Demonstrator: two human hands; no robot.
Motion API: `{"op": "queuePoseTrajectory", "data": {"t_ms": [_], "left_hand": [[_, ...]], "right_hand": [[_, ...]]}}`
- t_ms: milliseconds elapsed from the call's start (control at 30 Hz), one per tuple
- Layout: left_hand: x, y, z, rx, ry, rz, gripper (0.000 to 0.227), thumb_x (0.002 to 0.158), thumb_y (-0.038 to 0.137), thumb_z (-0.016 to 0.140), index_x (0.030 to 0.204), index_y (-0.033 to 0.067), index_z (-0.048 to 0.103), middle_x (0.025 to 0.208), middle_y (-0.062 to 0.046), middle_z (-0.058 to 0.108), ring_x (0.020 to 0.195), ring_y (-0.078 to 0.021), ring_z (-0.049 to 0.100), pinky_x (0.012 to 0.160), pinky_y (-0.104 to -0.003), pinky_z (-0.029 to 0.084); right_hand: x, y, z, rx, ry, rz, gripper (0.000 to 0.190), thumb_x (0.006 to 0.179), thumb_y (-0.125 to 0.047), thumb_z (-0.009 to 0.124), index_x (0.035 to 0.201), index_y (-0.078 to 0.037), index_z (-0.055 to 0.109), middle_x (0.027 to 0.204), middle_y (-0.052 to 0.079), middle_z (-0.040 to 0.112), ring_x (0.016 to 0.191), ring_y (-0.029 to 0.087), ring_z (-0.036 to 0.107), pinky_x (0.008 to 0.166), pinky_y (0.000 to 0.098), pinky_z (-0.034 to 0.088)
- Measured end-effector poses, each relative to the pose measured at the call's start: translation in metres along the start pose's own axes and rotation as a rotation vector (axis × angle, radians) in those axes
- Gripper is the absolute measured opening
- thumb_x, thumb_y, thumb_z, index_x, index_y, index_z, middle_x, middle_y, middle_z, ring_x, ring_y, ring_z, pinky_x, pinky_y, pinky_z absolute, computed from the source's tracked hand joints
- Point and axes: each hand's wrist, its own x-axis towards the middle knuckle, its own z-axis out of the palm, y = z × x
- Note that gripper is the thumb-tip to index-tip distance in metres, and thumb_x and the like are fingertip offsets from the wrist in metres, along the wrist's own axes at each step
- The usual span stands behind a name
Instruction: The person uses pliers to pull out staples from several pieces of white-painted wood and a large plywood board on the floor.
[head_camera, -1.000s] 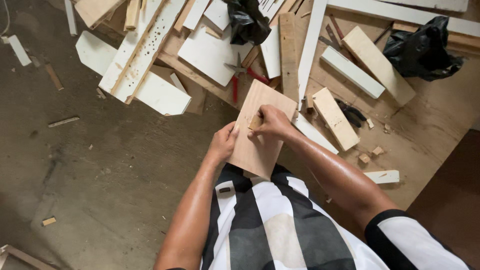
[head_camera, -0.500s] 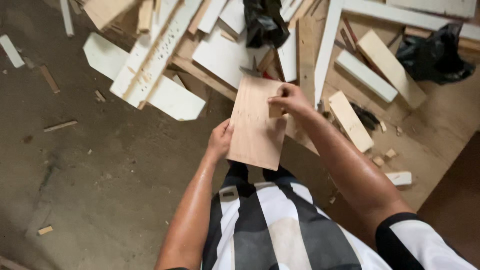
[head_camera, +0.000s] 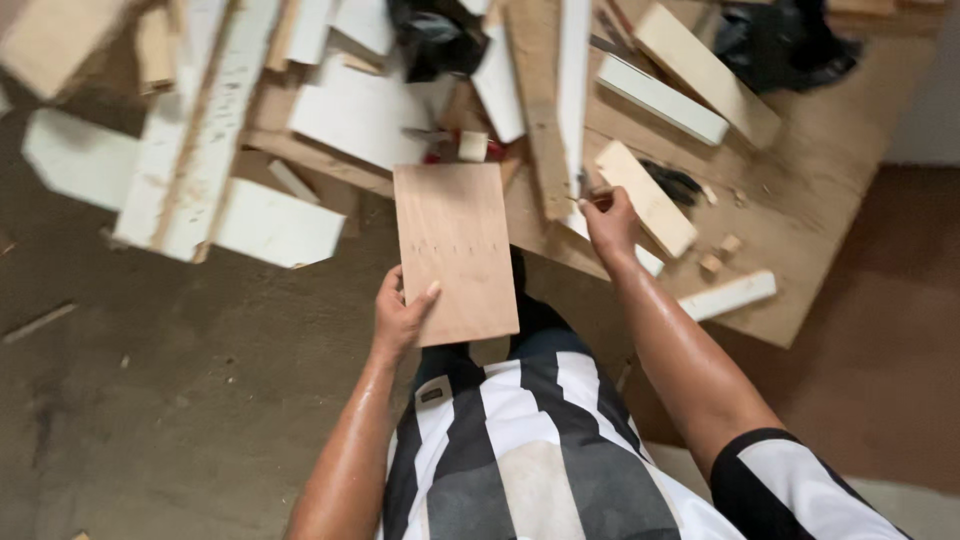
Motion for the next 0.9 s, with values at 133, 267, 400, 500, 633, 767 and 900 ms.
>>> {"op": "queuePoseTrajectory", "data": {"t_ms": [133, 267, 400, 500, 633, 767, 900], "left_hand": [[0.008, 0.003, 0.044, 0.056, 0.018, -0.142, 0.054, 0.090, 0.015, 0.076, 0.135, -0.0014, 0.051, 0.113, -0.015, 0.072, 0.093, -0.0170, 0.073, 0.078, -0.030, 0.061], [0.006, 0.003, 0.092, 0.056, 0.054, -0.171, 0.057, 0.090, 0.015, 0.075, 0.139, 0.0004, 0.050, 0.112, -0.015, 0.074, 0.094, -0.0170, 0.074, 0.080, -0.030, 0.061], [-0.002, -0.027, 0.139, -0.020, 0.098, -0.108, 0.055, 0.089, 0.012, 0.078, 0.138, -0.0020, 0.055, 0.119, -0.011, 0.072, 0.103, -0.0149, 0.070, 0.089, -0.030, 0.058], [-0.019, -0.052, 0.176, -0.034, 0.136, -0.135, 0.050, 0.091, 0.013, 0.078, 0.135, -0.0027, 0.060, 0.119, -0.009, 0.072, 0.104, -0.0135, 0.069, 0.092, -0.030, 0.056], [-0.046, -0.079, 0.215, -0.078, 0.255, -0.157, 0.051, 0.091, 0.011, 0.076, 0.137, -0.0011, 0.059, 0.119, -0.009, 0.073, 0.103, -0.0142, 0.069, 0.091, -0.030, 0.056], [-0.066, -0.102, 0.220, -0.107, 0.352, -0.054, 0.051, 0.092, 0.008, 0.075, 0.139, -0.0019, 0.058, 0.123, -0.009, 0.072, 0.108, -0.0147, 0.068, 0.096, -0.029, 0.054], [-0.079, -0.114, 0.204, -0.098, 0.392, -0.054, 0.050, 0.093, 0.008, 0.074, 0.139, -0.0011, 0.057, 0.122, -0.009, 0.072, 0.107, -0.0139, 0.068, 0.094, -0.029, 0.054]], "right_hand": [[-0.004, 0.058, -0.069, -0.392, 0.029, 0.054, 0.044, 0.087, -0.034, 0.081, 0.118, -0.009, 0.062, 0.115, 0.014, 0.068, 0.109, 0.032, 0.064, 0.091, 0.0470, 0.052], [0.009, 0.077, -0.113, -0.643, -0.027, -0.057, 0.077, 0.073, -0.038, 0.087, 0.136, -0.008, 0.054, 0.125, 0.022, 0.057, 0.119, 0.041, 0.050, 0.095, 0.0516, 0.044], [0.016, 0.090, -0.123, -0.638, -0.161, -0.106, 0.083, 0.077, -0.050, 0.083, 0.143, -0.010, 0.051, 0.127, 0.019, 0.059, 0.122, 0.039, 0.054, 0.100, 0.0513, 0.044], [0.032, 0.104, -0.124, -0.643, -0.137, -0.259, 0.080, 0.079, -0.056, 0.080, 0.140, -0.010, 0.054, 0.125, 0.020, 0.059, 0.123, 0.040, 0.053, 0.098, 0.0531, 0.042], [0.063, 0.121, -0.131, -0.594, -0.133, -0.373, 0.066, 0.088, -0.057, 0.075, 0.133, -0.011, 0.060, 0.126, 0.019, 0.060, 0.124, 0.039, 0.051, 0.103, 0.0531, 0.041], [0.092, 0.137, -0.118, -0.497, -0.158, -0.362, 0.058, 0.095, -0.053, 0.071, 0.134, -0.010, 0.062, 0.129, 0.020, 0.059, 0.124, 0.037, 0.051, 0.108, 0.0538, 0.040], [0.125, 0.142, -0.098, -0.641, -0.155, -0.441, 0.051, 0.097, -0.040, 0.067, 0.139, -0.011, 0.062, 0.133, 0.020, 0.057, 0.127, 0.036, 0.050, 0.107, 0.0541, 0.039]]}}
